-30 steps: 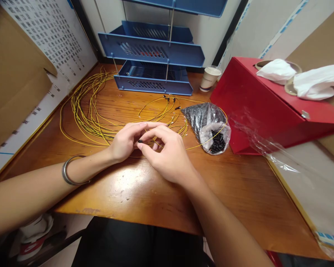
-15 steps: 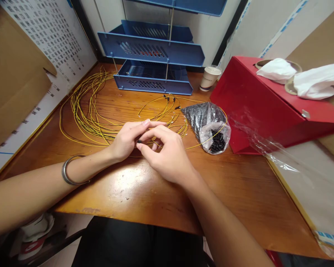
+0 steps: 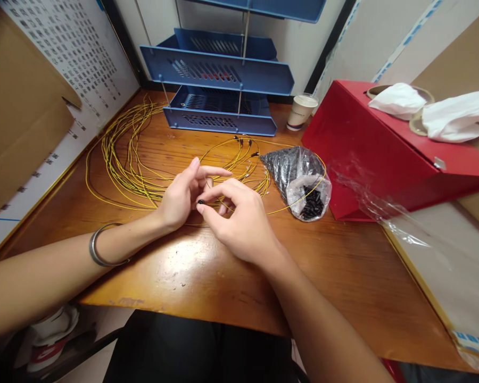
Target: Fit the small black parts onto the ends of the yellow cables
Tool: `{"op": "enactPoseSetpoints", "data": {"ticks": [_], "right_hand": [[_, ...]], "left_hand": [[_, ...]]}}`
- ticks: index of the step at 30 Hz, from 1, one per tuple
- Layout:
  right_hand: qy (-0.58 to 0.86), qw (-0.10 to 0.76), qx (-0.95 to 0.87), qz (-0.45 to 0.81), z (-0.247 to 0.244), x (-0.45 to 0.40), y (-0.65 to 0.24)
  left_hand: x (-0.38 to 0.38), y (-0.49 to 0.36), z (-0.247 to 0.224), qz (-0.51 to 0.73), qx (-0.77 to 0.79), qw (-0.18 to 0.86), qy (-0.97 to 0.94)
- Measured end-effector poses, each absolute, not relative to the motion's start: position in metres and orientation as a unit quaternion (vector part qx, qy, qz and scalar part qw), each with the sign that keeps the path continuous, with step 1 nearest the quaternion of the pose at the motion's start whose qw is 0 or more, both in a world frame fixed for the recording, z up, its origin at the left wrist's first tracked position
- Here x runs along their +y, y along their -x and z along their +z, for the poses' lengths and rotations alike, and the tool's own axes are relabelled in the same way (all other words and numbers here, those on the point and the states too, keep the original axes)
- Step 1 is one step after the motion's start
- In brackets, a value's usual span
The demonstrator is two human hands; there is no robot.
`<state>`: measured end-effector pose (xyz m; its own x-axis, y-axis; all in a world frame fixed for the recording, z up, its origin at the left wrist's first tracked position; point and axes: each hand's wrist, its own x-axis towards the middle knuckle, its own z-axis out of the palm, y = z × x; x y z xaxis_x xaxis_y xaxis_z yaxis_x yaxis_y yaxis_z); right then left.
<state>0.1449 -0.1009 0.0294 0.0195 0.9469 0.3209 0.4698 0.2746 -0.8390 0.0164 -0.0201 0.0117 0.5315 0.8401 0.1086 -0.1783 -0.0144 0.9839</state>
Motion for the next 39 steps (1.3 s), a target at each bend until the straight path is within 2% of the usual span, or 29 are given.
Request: {"op": "enactPoseSetpoints", "data": {"ticks": [11,19,39], "right_hand": [[0.590,0.461,-0.632,0.198,0.0262,-0.0978,-0.1466],[0.593,0.453,-0.635,0.199,0.0270,-0.0982,-0.1449],[0.594,0.466,-0.623,0.206,0.0256,-0.0964,-0.1469]], "left_hand": [[-0.0168,-0.0178,0.0115,0.475,0.324,0.571,-0.586],[-0.0191,-0.0177,0.0099,0.476,0.329,0.576,-0.578],[-0.0101,-0.0214,0.0089,0.365,0.264,0.771,-0.451]]}}
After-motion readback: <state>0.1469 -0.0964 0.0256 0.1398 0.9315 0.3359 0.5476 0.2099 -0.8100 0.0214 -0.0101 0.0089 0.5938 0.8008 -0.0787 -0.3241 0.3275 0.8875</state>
